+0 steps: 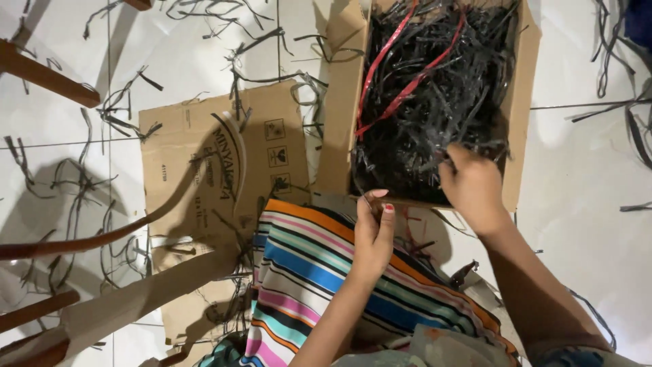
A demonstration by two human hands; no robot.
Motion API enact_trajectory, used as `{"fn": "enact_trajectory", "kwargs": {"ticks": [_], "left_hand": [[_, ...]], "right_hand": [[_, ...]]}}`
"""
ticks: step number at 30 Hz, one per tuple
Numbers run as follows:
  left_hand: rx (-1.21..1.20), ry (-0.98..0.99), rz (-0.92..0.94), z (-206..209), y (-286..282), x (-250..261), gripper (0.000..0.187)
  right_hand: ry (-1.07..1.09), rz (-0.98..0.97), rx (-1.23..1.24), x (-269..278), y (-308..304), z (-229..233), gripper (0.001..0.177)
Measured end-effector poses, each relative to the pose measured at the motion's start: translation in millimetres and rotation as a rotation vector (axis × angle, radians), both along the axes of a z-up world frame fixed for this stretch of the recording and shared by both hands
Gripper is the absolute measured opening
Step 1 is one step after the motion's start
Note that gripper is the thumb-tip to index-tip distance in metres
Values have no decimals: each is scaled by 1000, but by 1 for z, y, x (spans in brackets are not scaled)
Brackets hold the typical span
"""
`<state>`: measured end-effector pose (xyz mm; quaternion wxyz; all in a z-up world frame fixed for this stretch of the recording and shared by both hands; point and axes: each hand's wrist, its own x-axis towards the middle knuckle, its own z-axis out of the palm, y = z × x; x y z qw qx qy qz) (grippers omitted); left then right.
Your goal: Wrapping wooden table legs with protective cardboard and securing them with plastic ties using scissors.
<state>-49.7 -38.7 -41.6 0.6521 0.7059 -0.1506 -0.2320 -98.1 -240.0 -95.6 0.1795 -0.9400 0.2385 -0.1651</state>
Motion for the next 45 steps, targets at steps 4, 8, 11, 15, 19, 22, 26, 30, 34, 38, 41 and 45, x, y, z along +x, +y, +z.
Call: {"fn": "enact_trajectory", "kwargs": {"ticks": [4, 8, 11, 15, 19, 22, 26, 30, 34, 38, 41, 45], "left_hand": [[-46, -43, 63, 0, 5, -2, 33], [-133, -116, 131, 9, 22, -7, 38], [-224, -183, 149, 25, 47, -9, 45], [-297, -95, 273, 27, 108, -8, 77], [-235, 197, 429, -15, 217, -24, 73], [-89, 34, 533, 59, 240, -18, 50], [160, -103, 624, 91, 293, -28, 25], [1, -102, 736, 83, 349, -38, 31], [-28, -151, 911, 52, 385, -35, 29], [-114, 22, 1003, -3, 416, -17, 13], [-81, 10, 990, 38, 410, -15, 13], [0, -15, 1046, 46, 409, -13, 16]], "right_hand": [[-376, 97, 321, 3, 10, 38, 11], [-526, 145, 822, 13, 53, 67, 13], [-538, 291, 917, 20, 86, 57, 10], [-637, 609, 705, 29, 162, 131, 15], [-544, 1081, 454, 34, 224, 101, 6], [-629, 1248, 321, 44, 279, 92, 13], [-565, 1411, 258, 51, 345, 66, 5], [-501, 1530, 210, 60, 401, 46, 10], [-431, 1607, 207, 71, 436, 21, 20], [-29, 1585, 91, 79, 459, 23, 9], [45, 1550, 75, 90, 463, 14, 25], [88, 1663, 227, 102, 467, 52, 85]]}}
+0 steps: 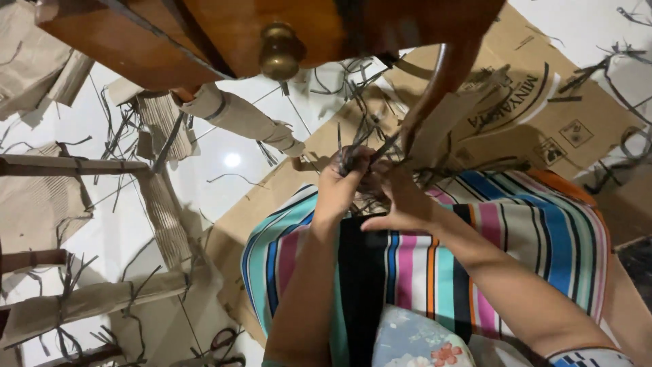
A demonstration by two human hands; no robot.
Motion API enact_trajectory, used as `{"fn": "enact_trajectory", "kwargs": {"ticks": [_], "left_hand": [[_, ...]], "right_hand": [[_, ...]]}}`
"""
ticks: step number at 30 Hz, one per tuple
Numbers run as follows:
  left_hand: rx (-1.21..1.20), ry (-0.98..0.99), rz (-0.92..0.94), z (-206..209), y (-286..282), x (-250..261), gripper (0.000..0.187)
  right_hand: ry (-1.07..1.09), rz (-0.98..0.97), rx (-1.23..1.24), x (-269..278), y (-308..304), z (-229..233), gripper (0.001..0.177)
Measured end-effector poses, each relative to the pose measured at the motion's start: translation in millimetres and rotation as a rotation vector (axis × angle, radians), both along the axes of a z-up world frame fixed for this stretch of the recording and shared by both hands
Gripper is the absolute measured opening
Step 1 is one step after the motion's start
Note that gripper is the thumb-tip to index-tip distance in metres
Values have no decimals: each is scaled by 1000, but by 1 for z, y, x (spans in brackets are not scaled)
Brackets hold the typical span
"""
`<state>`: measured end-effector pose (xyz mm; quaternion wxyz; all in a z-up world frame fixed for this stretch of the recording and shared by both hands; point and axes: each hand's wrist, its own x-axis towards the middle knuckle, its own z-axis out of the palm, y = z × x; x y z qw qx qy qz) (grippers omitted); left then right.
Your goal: Wrapping wooden table legs with protective cardboard and securing them with plastic ties using scissors.
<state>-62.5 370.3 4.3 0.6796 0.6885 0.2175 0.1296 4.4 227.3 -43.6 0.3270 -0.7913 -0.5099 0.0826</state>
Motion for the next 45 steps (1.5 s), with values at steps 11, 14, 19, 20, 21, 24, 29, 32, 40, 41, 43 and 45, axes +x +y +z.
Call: {"fn": "enact_trajectory", "kwargs": {"ticks": [11, 14, 19, 20, 21, 24, 29, 32, 40, 41, 43, 45], "left_hand": [[-30, -80, -87, -6, -6, 4, 17], [10, -14, -128, 16, -19, 2, 19], [100, 91, -83, 4, -13, 8, 24], [217, 138, -46, 5, -10, 8, 28], [217, 137, -47, 6, -7, 6, 28], [537, 533, -96, 6, -2, 3, 38], [817, 303, -101, -64, 6, 1, 89], [792, 33, -20, -26, -12, 17, 68], [640, -567, 40, -4, -53, 67, 34], [638, -556, 54, -10, -56, 74, 32], [622, -565, 66, -12, -59, 80, 25], [617, -569, 84, -11, -59, 83, 18]], "right_hand": [[486, -395, 489, 27, -39, 2, 25], [688, -410, 560, 25, -36, 6, 14], [720, -382, 845, 26, -52, 46, 29], [655, -329, 914, 29, -59, 48, 28], [654, -330, 915, 36, -68, 43, 28], [326, -217, 996, 46, -86, 49, 23], [239, -248, 1078, 46, -103, 51, 10], [199, -376, 1017, 48, -104, 48, 5], [146, -244, 1021, 67, -58, 42, 19], [184, -155, 1046, 70, -54, 48, 25], [195, -179, 1087, 70, -44, 39, 21], [214, -192, 1133, 73, -39, 37, 18]]}}
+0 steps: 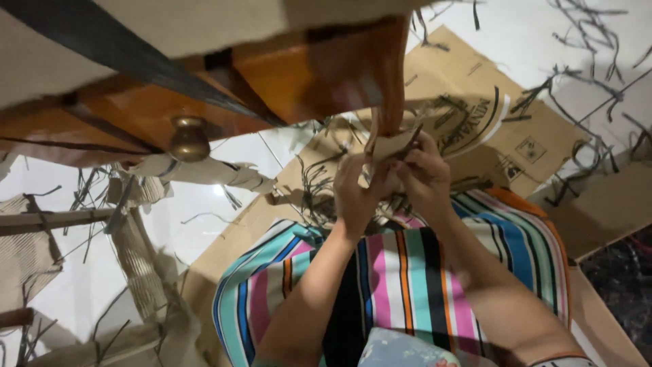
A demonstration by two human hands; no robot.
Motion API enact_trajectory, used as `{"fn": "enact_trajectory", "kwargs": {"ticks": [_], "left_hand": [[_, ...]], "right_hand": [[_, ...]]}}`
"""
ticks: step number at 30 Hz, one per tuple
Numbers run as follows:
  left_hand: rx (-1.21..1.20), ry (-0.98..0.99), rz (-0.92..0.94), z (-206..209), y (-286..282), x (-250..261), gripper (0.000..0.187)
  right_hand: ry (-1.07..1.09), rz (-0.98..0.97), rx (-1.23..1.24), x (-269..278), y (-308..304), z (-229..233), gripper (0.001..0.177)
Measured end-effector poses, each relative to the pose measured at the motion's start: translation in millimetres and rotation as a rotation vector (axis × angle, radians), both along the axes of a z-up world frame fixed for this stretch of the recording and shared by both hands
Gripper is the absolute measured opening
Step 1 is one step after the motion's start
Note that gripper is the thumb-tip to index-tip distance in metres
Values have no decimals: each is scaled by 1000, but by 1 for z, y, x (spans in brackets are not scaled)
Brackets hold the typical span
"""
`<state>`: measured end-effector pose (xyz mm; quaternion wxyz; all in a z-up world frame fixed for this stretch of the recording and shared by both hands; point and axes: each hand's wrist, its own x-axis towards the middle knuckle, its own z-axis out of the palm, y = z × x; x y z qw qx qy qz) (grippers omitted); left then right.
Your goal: Wrapping wooden table legs with protective cardboard and securing them with plastic ties using scissors.
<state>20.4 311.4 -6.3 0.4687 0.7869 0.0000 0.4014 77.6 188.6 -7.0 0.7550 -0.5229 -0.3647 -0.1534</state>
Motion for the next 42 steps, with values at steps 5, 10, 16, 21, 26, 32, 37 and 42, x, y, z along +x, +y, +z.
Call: {"fn": "enact_trajectory", "kwargs": {"ticks": [5, 10, 16, 21, 26, 32, 37, 42], "left_hand": [[-84, -60, 0, 31, 3, 4, 6], [-133, -71, -3, 42, 7, 12, 9], [-284, -39, -33, 46, 5, 12, 15], [-472, 117, -225, 37, 4, 18, 53], [-359, 220, -288, 16, 1, 27, 45], [-364, 217, -180, -26, -15, 53, 35], [-303, 224, -231, 13, -2, 2, 46], [-919, 88, -470, 21, 12, -43, 50]], "right_hand": [[-156, -55, 23, 10, 7, 28, 16], [-236, -112, -22, 12, 12, 62, 24], [-236, -164, -20, 3, 13, 69, 17], [-138, -204, -70, -5, 19, 60, 12], [51, -149, -17, 0, 9, 52, 18], [74, -194, 14, -14, 14, 74, 22], [48, -133, 40, -42, 20, 72, 16], [68, -49, 28, -79, 35, 79, 17]]}}
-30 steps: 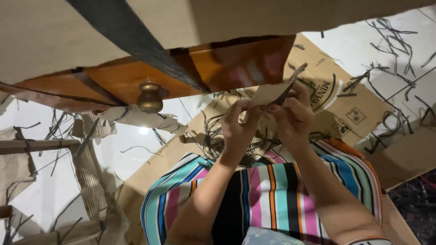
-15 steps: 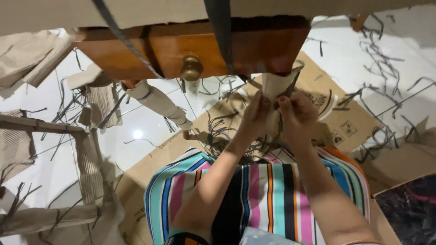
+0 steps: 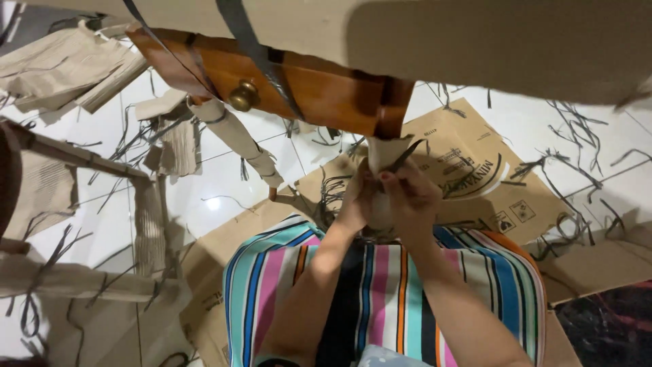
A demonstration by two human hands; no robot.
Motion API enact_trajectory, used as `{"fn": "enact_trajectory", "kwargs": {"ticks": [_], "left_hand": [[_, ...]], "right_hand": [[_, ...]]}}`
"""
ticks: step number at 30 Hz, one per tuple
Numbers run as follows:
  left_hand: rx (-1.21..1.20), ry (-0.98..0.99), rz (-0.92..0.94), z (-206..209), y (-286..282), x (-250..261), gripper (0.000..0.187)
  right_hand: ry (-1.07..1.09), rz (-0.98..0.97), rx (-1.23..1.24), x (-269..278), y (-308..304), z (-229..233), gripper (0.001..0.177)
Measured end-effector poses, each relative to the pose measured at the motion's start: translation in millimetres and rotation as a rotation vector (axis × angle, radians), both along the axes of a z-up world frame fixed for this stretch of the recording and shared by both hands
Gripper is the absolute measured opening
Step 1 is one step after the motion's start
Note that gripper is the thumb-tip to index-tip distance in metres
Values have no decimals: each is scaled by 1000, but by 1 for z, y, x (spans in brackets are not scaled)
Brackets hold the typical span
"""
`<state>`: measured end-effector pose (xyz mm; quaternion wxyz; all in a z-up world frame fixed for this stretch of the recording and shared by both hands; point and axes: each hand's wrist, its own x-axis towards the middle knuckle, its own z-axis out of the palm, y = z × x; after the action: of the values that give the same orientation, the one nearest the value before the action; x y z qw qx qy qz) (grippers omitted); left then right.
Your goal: Wrapping wooden table legs with protective cardboard and securing them with plastic ties using scissors.
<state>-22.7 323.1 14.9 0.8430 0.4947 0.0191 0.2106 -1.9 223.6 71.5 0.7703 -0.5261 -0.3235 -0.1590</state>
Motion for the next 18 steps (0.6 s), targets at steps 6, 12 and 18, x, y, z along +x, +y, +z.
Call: {"fn": "enact_trajectory", "kwargs": {"ticks": [6, 12, 18], "left_hand": [[603, 128, 153, -13, 51, -47, 51], [568, 55, 185, -20, 79, -69, 51], [749, 74, 246, -39, 85, -62, 48]], "right_hand": [[-3, 69, -11, -42, 31, 11, 29], [-24, 82, -84, -71, 50, 13, 28], [82, 100, -193, -70, 42, 6, 38]]}}
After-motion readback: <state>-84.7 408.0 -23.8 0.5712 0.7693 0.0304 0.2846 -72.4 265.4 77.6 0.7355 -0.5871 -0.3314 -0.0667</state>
